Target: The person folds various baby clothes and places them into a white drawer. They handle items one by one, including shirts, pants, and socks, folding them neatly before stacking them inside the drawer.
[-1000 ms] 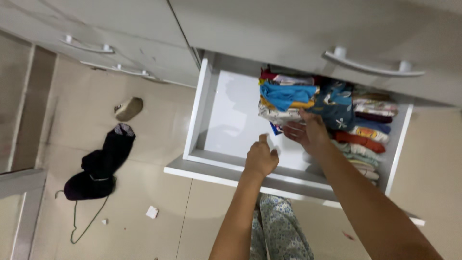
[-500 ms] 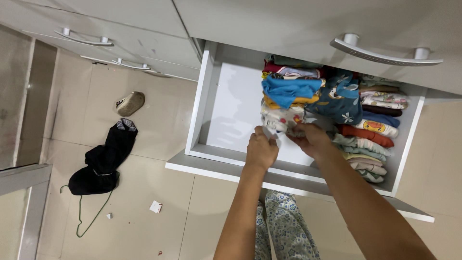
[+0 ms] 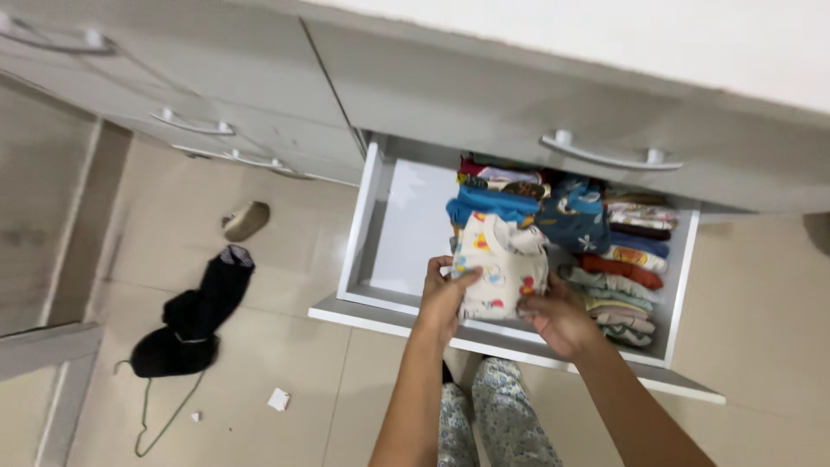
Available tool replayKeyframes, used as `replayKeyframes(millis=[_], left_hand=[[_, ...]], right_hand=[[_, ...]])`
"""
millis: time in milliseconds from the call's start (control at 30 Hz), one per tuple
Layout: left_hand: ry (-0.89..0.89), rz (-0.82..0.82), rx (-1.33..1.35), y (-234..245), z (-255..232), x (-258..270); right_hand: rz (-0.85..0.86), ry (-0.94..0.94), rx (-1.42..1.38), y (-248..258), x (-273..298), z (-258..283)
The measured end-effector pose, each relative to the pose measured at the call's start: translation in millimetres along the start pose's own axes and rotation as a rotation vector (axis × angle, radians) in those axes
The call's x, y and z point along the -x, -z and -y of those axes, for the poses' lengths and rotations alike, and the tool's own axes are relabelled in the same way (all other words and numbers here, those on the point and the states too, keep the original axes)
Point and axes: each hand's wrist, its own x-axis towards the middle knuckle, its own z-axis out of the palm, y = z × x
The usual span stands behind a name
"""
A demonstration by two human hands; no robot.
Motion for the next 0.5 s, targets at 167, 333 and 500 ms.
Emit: replayKeyframes(millis=[167, 333, 500], left_hand=[[-0.168, 0.076, 0.128, -10.0, -17.1, 66.6], [-0.241, 0.133, 0.161, -24.0, -39.9, 128.4], [-0.266, 0.227, 0.145, -43.8, -60.9, 182.2]], right_hand=[[-0.043, -0.024, 0.070, -45.3, 48.9, 42.0], [-0.006, 0.043, 0.278, -104.1, 81.2, 98.9], [-0.071, 0.080, 0.243, -136.9, 97.3, 143.0]])
